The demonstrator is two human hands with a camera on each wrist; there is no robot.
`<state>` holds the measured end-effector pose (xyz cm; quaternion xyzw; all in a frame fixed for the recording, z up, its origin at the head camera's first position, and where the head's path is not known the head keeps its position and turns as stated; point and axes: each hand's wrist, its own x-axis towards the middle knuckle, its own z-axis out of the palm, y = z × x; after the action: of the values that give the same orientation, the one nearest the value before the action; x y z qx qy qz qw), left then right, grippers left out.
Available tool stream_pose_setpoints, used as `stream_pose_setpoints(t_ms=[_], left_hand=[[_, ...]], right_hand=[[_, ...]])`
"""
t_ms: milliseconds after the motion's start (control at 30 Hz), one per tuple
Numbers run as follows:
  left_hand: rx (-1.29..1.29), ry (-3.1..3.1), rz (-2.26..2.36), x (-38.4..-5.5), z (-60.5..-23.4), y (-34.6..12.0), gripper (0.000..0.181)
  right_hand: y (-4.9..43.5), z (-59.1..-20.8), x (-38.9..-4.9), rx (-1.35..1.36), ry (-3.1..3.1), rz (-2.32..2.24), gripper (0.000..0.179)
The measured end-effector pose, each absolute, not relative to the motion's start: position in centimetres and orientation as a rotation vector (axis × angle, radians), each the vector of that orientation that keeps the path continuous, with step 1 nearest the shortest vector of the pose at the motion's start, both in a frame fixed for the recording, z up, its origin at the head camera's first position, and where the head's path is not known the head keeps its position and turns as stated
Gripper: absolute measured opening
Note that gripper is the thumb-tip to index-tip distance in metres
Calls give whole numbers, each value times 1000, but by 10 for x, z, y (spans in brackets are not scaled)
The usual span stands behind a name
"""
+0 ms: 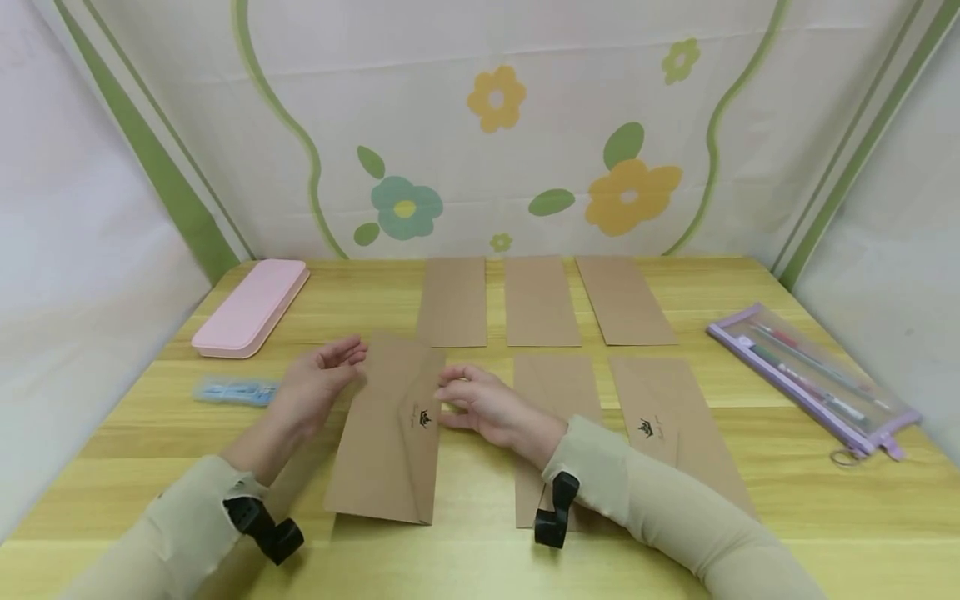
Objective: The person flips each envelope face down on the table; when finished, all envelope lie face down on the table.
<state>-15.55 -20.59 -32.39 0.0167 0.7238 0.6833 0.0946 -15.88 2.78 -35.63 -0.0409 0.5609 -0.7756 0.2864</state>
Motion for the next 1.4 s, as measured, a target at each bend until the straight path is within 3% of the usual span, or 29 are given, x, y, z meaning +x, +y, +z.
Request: stream_pose_setpoints(t_ms=[733, 967, 1233, 1400], left_hand=[[261, 2341, 2022, -153, -309, -147, 51], [316, 2373, 2049, -154, -312, -137, 48], [287, 2396, 2082, -152, -313, -137, 48], [257, 2405, 2101, -153, -311, -136, 49]], right_hand=[[27, -365, -153, -99, 1500, -2112, 45], [31, -360, -152, -109, 1591, -2119, 53], [29, -319, -132, -389, 2081, -2018, 55], [16, -309, -116, -533, 2246, -1862, 75]])
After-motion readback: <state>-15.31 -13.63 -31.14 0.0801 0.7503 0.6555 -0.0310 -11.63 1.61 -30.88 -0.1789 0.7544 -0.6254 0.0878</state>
